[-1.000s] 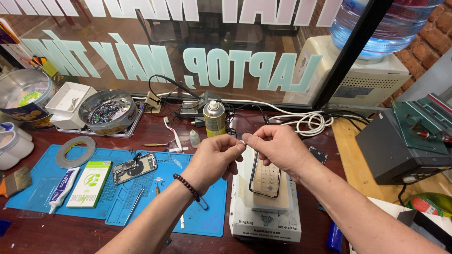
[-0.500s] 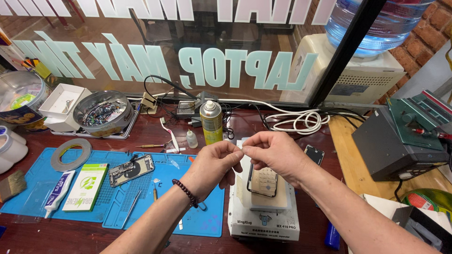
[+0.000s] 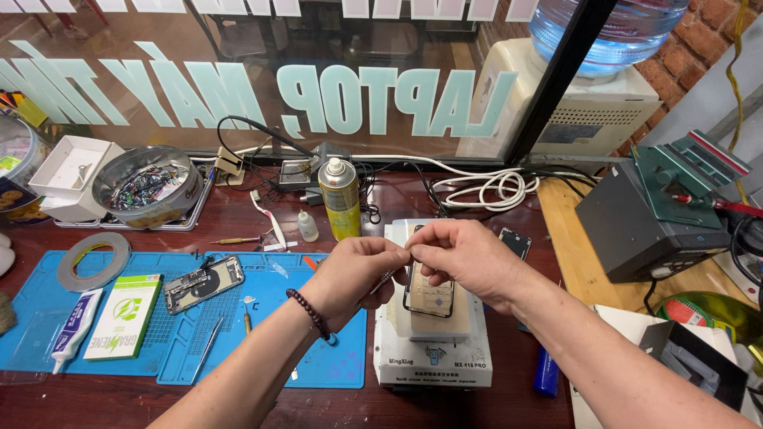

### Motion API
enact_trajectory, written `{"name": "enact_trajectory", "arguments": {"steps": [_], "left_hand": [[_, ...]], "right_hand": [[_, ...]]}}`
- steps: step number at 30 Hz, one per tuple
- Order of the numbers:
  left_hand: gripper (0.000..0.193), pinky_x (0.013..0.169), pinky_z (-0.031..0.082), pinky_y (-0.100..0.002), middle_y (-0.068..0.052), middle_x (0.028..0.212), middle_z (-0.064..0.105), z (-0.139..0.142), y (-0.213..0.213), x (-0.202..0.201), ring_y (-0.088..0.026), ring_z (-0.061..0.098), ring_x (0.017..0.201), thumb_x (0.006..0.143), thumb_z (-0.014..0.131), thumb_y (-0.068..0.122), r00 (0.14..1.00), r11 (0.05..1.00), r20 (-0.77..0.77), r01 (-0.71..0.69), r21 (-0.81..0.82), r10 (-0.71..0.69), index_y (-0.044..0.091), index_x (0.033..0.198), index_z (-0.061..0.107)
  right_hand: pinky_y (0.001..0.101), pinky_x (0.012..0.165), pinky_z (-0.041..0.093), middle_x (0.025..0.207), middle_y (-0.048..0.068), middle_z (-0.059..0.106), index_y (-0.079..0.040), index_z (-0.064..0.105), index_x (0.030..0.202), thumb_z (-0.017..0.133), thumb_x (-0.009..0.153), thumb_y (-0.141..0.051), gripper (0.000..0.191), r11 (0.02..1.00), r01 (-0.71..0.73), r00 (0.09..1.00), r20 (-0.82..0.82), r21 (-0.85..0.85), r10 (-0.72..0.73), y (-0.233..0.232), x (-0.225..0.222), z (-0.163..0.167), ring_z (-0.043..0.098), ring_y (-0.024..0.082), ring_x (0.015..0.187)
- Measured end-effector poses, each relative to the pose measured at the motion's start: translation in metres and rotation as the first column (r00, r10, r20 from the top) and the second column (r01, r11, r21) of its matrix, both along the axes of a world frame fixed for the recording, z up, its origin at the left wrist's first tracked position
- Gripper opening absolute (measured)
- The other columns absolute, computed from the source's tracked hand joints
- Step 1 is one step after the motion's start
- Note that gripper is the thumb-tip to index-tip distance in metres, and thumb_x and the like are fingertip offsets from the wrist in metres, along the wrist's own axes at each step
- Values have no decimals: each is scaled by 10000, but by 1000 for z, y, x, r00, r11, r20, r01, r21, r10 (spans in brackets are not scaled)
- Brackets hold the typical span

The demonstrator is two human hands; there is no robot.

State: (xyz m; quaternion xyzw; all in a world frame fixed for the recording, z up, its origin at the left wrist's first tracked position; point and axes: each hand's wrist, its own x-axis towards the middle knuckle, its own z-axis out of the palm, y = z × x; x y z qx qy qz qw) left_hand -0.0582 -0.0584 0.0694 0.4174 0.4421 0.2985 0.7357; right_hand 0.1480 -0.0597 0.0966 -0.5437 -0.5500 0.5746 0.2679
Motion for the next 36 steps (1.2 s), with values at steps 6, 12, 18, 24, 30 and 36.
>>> {"name": "enact_trajectory", "arguments": {"steps": [6,12,18,24,30,36], "left_hand": [[136,411,330,-228,-50,777,683,-9,-4,3,-95,536,520,952,663,181,991,993,137,4,-120,12,49,919,664],[135,434,370,-243,-55,783,685,-14,-3,6,-111,572,544,955,662,182,990,992,144,13,-124,5,50,928,667],[164,429,350,-234,-47,805,692,-4,-3,-5,-97,552,542,979,620,192,946,987,317,102,-121,-59,36,943,652],[185,401,330,-222,-22,776,667,4,-5,-17,-87,549,534,982,607,228,947,991,313,102,-92,-68,56,958,671],[162,420,351,-228,-34,790,679,4,-6,-31,-105,587,559,1004,610,218,965,994,264,32,-107,-2,65,952,627],[157,404,349,-227,-29,770,669,9,-5,-46,-103,583,540,997,606,214,964,990,263,0,-138,36,67,952,634]], "right_hand": [[249,651,564,803,-3,690,-46,749,1006,681,932,-228,209,999,29,999,-33,-38,-31,-5,4,-7,615,70,681],[251,607,534,791,14,673,-15,746,977,699,946,-229,221,999,48,998,-29,19,-47,-5,4,-15,591,79,660],[232,653,541,835,4,714,-48,751,1069,669,940,-182,203,998,-13,994,-109,68,21,-8,2,-3,607,68,700],[238,639,551,843,9,732,-27,766,1042,681,936,-205,224,993,-3,996,-88,119,14,-6,-14,7,622,79,688],[248,617,547,800,17,723,-11,765,955,711,917,-222,221,986,-35,999,29,165,31,2,-34,12,622,78,665],[242,626,563,790,0,731,-34,767,954,712,894,-215,199,996,-47,999,-6,78,47,8,-45,21,636,75,666]]}}
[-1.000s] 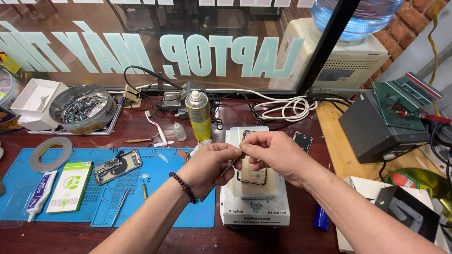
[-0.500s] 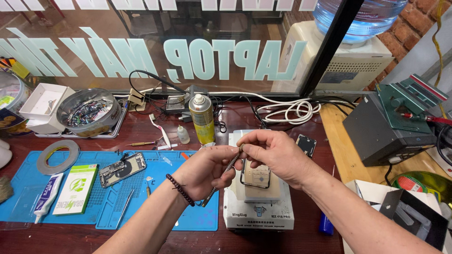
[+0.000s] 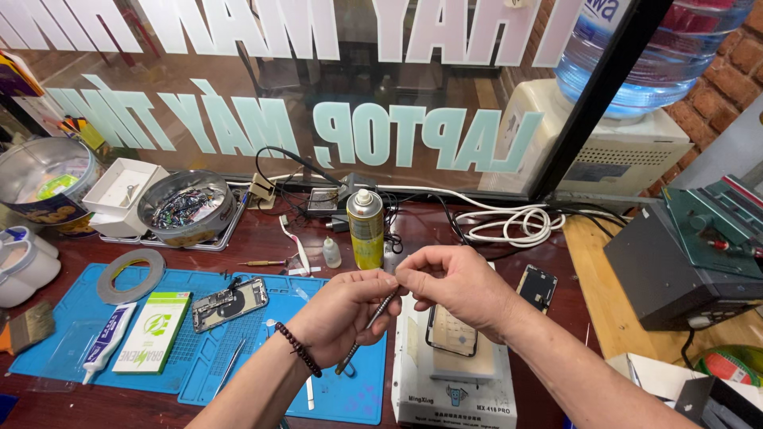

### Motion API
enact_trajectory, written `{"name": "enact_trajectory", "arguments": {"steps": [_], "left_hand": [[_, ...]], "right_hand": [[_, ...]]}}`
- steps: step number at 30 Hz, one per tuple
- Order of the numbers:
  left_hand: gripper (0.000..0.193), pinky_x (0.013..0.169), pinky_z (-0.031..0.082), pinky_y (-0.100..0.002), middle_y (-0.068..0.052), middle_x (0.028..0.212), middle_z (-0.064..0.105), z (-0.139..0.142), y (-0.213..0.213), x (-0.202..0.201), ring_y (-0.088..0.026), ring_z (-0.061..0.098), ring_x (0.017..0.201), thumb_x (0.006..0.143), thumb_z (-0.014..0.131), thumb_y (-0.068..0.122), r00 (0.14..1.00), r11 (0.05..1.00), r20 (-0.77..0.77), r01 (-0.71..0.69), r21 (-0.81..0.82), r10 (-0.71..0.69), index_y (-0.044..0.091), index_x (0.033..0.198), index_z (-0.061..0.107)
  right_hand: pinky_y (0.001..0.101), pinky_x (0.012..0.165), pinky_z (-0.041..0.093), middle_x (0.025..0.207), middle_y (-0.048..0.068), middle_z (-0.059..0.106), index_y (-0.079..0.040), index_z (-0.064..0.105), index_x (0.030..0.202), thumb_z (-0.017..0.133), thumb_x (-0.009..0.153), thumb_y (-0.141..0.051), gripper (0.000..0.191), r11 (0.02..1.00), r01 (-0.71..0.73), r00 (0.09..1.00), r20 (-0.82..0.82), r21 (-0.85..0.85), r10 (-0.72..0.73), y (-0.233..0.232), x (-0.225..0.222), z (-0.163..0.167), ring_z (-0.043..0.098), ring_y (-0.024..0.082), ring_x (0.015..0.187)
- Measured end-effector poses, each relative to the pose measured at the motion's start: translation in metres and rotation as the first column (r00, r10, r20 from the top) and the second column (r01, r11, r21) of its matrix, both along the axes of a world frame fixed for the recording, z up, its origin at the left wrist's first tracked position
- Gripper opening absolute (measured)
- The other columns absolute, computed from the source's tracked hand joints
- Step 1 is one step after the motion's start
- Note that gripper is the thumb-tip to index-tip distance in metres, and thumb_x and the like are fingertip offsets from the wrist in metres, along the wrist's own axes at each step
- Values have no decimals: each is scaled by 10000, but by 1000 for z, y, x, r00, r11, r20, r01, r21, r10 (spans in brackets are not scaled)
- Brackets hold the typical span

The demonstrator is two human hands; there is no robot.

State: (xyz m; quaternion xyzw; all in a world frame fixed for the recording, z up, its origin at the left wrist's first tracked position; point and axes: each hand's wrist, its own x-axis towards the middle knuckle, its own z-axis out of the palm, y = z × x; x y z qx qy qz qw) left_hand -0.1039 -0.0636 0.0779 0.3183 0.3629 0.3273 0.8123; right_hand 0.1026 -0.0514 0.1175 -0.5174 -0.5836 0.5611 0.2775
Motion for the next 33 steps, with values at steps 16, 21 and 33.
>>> {"name": "enact_trajectory", "arguments": {"steps": [16,21,33], "left_hand": [[179,398,332,-242,-27,739,651,6,9,-3,-105,553,498,1000,613,216,1000,1000,4,-7,-14,7,54,924,614],[171,393,336,-240,-34,745,664,10,10,-3,-109,563,497,993,606,207,1000,1000,-25,-9,-7,8,50,928,624],[252,349,295,-198,-7,778,641,8,5,-2,-53,456,444,976,626,308,989,994,125,-71,-87,82,59,1004,643]], "right_hand": [[257,604,514,762,43,702,-4,757,939,734,905,-235,235,1000,20,992,127,-19,-18,7,-4,10,605,100,647],[250,617,523,777,24,697,-5,756,962,702,922,-210,217,999,-20,1000,11,29,20,11,-4,6,600,89,665],[263,665,551,866,49,734,-22,769,1085,668,925,-145,225,995,18,990,-140,101,-4,15,0,8,628,106,719]]}}
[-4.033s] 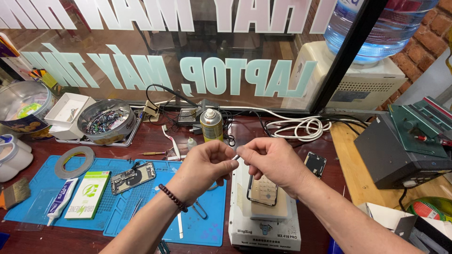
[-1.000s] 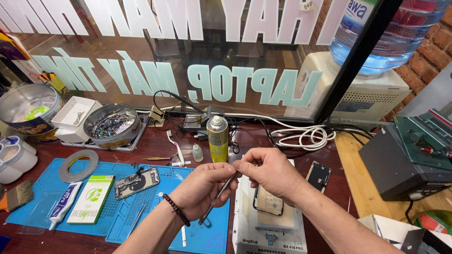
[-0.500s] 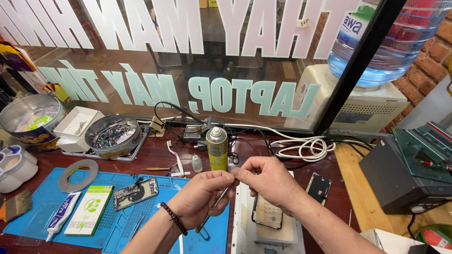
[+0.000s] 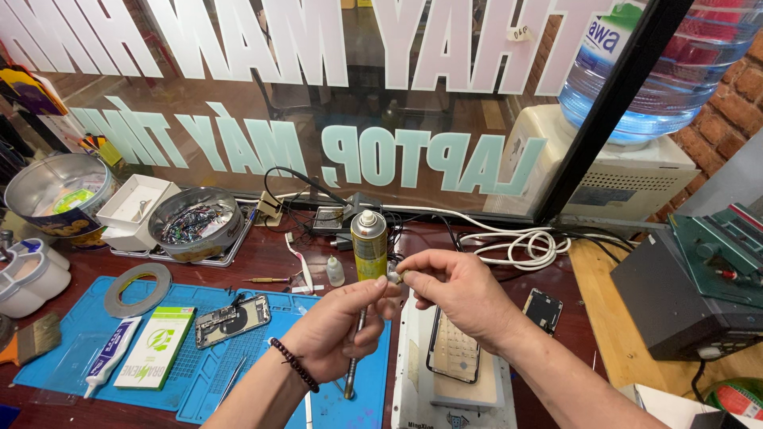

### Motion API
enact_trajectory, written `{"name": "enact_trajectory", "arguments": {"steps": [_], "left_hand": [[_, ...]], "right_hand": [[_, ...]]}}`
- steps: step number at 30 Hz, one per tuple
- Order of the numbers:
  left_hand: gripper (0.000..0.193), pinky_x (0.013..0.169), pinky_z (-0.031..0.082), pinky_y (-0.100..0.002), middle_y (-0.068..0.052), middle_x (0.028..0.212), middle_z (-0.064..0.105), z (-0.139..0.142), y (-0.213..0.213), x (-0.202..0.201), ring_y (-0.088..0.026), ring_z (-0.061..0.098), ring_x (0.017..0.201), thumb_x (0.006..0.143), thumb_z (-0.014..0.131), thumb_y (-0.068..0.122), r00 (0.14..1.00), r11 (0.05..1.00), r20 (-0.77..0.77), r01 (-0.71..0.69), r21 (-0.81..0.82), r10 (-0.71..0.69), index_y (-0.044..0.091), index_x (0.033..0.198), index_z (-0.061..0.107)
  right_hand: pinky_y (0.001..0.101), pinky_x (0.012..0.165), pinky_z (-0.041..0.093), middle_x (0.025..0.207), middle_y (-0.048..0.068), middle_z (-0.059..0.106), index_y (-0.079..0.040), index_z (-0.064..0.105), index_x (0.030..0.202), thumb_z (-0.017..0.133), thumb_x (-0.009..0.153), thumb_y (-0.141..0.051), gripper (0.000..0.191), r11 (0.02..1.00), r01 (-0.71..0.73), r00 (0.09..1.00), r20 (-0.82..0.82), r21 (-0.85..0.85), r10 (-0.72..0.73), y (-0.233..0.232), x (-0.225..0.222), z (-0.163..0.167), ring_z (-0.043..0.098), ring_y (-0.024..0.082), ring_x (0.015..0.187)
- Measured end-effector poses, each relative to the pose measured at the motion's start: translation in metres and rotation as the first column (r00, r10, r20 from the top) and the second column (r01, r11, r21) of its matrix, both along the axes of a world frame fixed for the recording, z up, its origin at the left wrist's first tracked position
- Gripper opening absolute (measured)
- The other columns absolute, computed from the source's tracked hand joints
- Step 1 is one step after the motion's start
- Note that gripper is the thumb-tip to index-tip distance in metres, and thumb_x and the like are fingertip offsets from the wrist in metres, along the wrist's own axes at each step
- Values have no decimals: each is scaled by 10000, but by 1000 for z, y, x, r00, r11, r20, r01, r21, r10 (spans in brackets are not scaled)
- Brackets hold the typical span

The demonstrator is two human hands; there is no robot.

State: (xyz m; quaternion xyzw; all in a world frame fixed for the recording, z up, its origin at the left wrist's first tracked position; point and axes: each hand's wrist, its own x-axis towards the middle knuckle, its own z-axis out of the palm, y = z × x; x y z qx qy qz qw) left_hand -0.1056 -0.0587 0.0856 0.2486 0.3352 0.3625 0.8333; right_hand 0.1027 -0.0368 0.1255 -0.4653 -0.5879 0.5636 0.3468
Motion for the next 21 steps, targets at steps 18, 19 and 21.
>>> {"name": "enact_trajectory", "arguments": {"steps": [18,19,21], "left_hand": [[130,360,301,-186,-41,869,708,-4,-1,-1,-47,448,483,921,665,132,937,982,304,-141,-128,174,58,1028,656],[134,358,301,-187,-45,870,708,-4,-1,-1,-49,450,484,915,662,124,934,982,312,-143,-124,176,57,1032,652],[138,357,304,-190,-52,872,708,-4,-1,-1,-56,451,485,906,654,115,927,982,328,-146,-123,179,60,1033,639]], "right_hand": [[270,808,585,978,87,748,-110,544,1420,631,968,-79,461,982,136,961,-258,132,-98,-4,-7,13,694,111,880],[273,833,587,999,105,754,-151,476,1470,640,980,-69,523,985,130,951,-297,115,-91,-4,-7,13,706,119,909],[272,813,575,980,101,751,-20,598,1250,645,973,-82,287,990,136,938,-327,29,-119,-4,-9,14,702,128,885]]}}
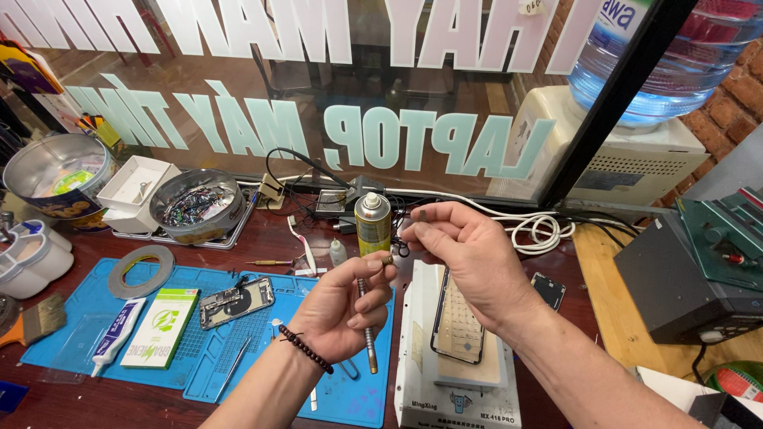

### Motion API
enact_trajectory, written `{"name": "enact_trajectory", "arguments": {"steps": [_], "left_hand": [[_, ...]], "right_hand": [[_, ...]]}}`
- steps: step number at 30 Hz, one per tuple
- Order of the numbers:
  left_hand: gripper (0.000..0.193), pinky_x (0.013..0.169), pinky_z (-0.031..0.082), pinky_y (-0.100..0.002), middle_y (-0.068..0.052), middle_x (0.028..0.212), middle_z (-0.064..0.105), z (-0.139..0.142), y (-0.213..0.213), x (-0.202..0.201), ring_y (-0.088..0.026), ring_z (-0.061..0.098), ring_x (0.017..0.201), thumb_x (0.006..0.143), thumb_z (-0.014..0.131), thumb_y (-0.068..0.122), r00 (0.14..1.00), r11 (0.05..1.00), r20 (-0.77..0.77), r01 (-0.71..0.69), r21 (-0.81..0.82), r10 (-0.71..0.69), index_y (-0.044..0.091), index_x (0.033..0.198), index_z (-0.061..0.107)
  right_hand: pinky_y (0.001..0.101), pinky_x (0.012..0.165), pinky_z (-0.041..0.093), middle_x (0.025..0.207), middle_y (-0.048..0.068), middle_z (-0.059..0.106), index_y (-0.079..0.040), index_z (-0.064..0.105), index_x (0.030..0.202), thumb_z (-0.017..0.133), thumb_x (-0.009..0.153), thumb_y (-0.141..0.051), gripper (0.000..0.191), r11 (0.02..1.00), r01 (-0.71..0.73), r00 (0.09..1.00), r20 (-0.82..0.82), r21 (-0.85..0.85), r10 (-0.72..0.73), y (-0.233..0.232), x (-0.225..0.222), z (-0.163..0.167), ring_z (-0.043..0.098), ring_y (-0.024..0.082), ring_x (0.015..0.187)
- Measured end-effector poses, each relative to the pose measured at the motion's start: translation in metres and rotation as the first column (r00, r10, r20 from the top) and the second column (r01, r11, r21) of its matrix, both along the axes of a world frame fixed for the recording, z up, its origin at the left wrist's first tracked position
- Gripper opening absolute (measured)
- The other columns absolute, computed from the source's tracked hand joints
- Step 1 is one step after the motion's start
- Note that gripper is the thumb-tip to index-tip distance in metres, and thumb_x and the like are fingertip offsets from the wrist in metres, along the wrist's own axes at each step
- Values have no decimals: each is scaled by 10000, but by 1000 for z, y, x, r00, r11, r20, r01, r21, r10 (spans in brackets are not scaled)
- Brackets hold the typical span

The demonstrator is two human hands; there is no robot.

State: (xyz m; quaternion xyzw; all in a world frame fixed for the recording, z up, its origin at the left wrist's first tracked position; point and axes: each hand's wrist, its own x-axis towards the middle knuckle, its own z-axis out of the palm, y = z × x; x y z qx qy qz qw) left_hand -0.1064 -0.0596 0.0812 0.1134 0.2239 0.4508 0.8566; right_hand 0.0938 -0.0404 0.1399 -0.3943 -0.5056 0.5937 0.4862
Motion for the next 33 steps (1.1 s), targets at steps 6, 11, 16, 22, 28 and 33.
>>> {"name": "enact_trajectory", "arguments": {"steps": [6,11,16,22,28,33], "left_hand": [[140,361,311,-196,-62,872,713,-3,0,-1,-64,445,476,912,634,122,999,999,37,15,33,-16,59,1036,612],[141,365,307,-199,-58,866,723,-4,1,1,-63,439,476,953,632,158,999,1000,40,29,12,-29,29,1008,634],[173,370,299,-196,-53,856,725,-5,2,5,-61,440,486,973,625,194,998,999,47,30,15,-31,43,1049,662],[197,376,292,-190,-44,870,724,-7,1,6,-48,430,491,998,619,209,997,999,61,35,19,-36,40,1088,664],[190,382,288,-184,-37,879,711,-8,0,7,-40,422,495,1002,629,227,999,1000,38,18,-2,-18,49,1065,651],[201,377,289,-187,-32,849,690,-7,-1,8,-42,418,485,994,643,246,999,999,34,37,23,-38,60,1069,656]], "right_hand": [[301,839,608,935,81,742,11,694,1064,673,929,-75,161,1000,10,999,-46,-22,-11,-7,-7,1,717,144,885],[274,831,583,932,81,757,10,718,1056,682,925,-78,163,1000,-16,1000,-20,-10,16,-7,-7,0,706,122,874],[272,813,576,931,69,752,4,734,1055,686,932,-89,162,1000,-7,1000,-26,-3,7,-6,-8,-3,684,115,855],[286,813,596,922,80,751,14,712,1043,675,946,-104,157,1000,-7,999,-48,-9,7,-7,-5,-5,702,121,843],[279,807,598,916,84,758,22,710,1050,672,949,-95,159,1000,10,999,-41,10,-9,-8,-5,-5,709,123,837],[277,792,609,911,80,760,13,702,1046,666,952,-99,151,998,6,1000,6,55,-7,-11,-4,-5,725,123,842]]}}
